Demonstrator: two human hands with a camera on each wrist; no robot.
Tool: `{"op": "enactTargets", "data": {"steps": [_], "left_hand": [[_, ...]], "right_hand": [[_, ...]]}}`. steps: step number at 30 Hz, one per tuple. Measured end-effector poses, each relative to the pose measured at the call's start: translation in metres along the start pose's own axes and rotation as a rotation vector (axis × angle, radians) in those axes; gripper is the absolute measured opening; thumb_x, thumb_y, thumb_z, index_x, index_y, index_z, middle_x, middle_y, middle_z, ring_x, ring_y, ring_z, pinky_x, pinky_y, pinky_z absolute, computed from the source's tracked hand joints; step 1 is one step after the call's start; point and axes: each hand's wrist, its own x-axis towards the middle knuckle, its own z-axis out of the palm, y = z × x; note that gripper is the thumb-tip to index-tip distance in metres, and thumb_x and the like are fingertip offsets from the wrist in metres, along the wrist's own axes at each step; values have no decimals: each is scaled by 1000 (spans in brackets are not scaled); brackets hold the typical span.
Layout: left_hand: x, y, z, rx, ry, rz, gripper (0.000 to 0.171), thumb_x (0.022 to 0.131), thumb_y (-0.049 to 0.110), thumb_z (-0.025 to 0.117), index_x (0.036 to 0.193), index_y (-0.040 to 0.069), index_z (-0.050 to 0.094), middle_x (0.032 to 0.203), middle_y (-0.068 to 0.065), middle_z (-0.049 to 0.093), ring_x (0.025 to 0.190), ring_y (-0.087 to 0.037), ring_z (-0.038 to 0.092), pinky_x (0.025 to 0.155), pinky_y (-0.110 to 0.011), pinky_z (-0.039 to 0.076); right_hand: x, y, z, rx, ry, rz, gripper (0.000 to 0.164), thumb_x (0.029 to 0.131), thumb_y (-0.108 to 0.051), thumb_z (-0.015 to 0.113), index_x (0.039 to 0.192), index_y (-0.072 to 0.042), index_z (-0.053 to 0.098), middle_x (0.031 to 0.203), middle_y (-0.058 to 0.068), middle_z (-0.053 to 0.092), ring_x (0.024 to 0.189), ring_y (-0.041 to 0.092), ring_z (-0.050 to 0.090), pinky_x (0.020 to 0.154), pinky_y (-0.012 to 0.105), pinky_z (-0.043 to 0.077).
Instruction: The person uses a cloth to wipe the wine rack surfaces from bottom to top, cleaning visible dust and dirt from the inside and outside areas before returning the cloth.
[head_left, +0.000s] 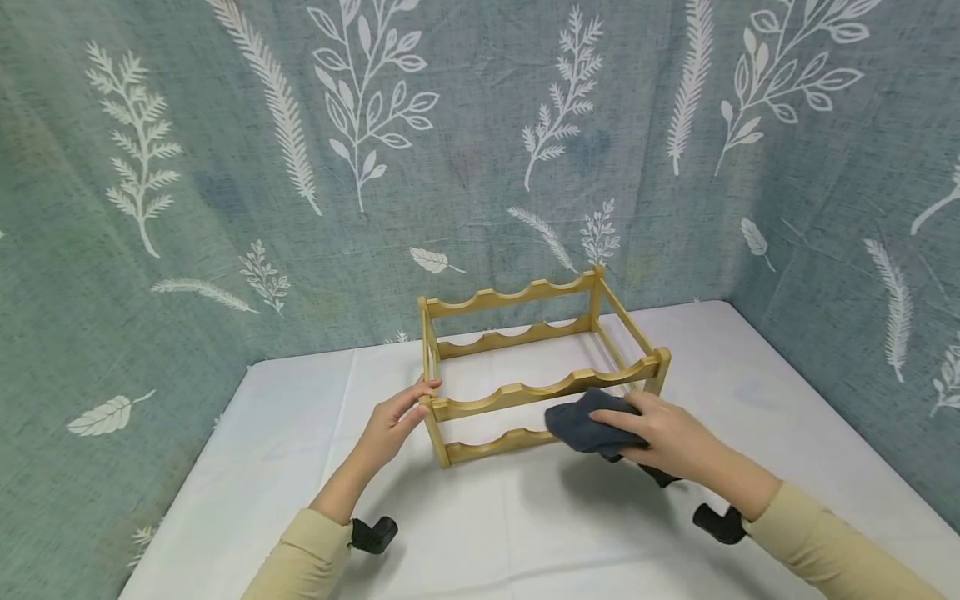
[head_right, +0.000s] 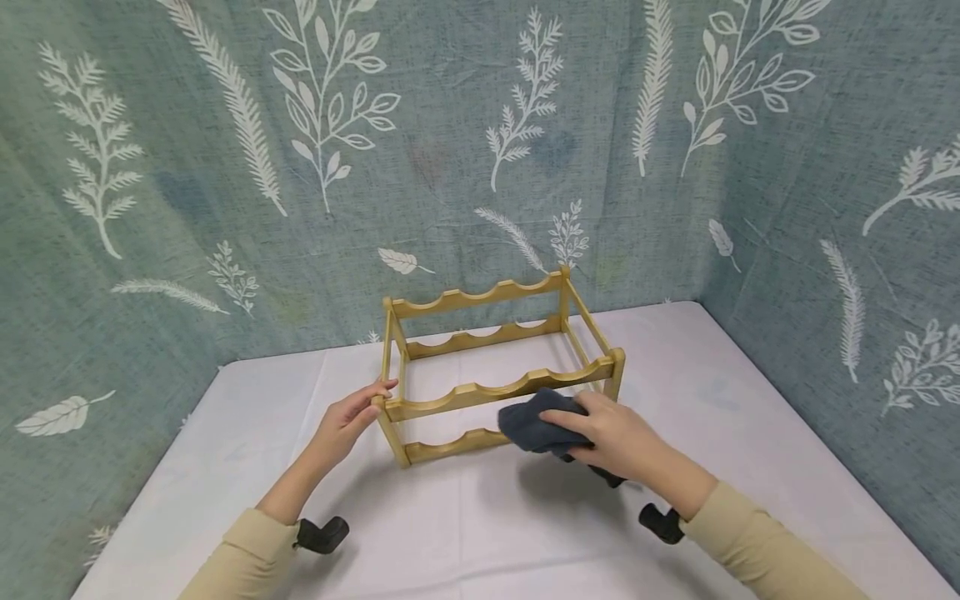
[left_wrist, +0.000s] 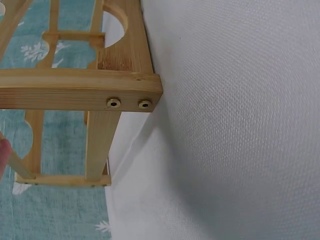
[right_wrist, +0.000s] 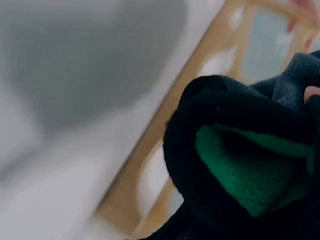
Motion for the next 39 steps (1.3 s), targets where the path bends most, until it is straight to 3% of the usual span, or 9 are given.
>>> {"op": "enactTargets", "data": {"steps": [5,9,13,16,21,27,33,39], "left_hand": [[1,-2,1,-3,-2,5,22,85,7,44,105,4,52,118,-13,47,116,-29,32,96,-27,26],[5,-1,4,-25,2,1,20,85,7,45,103,6,54,118,-13,48,116,-29,34,95,-34,27],[7,-2,7,-72,17,6,20,85,6,46,103,6,54,117,-13,49,116,-30,33,93,-42,28],[7,-6,9,-109,18,6,22,84,5,45,105,6,54,117,-12,49,117,-29,32,93,-44,27],[8,-23,12,-100,-6,-9,22,85,11,46,105,14,54,119,-4,48,119,-20,30,95,-38,27],[5,-31,10,-71,20,9,21,85,16,47,104,17,54,119,0,49,119,-18,31,95,-34,28],[3,-28,8,-58,46,23,19,85,12,48,101,17,55,116,-1,50,117,-18,34,95,-32,28],[0,-9,5,-48,87,45,19,82,3,49,98,8,56,112,-10,53,113,-32,36,94,-30,29]], "right_hand": [[53,-48,19,71,34,-113,59,68,-31,67,121,-29,41,91,3,47,77,12,48,62,26,45],[90,-78,33,56,29,-159,55,71,-37,63,120,-30,41,89,2,48,73,11,48,59,24,45],[115,-93,44,-5,7,-155,53,71,-38,62,119,-30,42,89,3,48,73,12,49,59,24,45],[121,-95,48,-49,-12,-126,53,71,-38,62,119,-30,42,90,4,48,76,13,49,58,24,46],[110,-86,43,-76,-30,-54,55,69,-37,64,119,-31,43,89,5,47,74,13,48,53,23,45],[77,-59,33,-112,-7,37,57,65,-35,68,117,-31,45,94,9,49,78,18,51,56,27,46],[34,-22,18,-92,-15,191,58,63,-29,71,116,-31,47,93,10,49,80,21,51,60,33,46],[-2,13,2,-106,-40,322,58,64,-27,70,117,-28,46,85,10,46,72,20,48,52,31,43]]}}
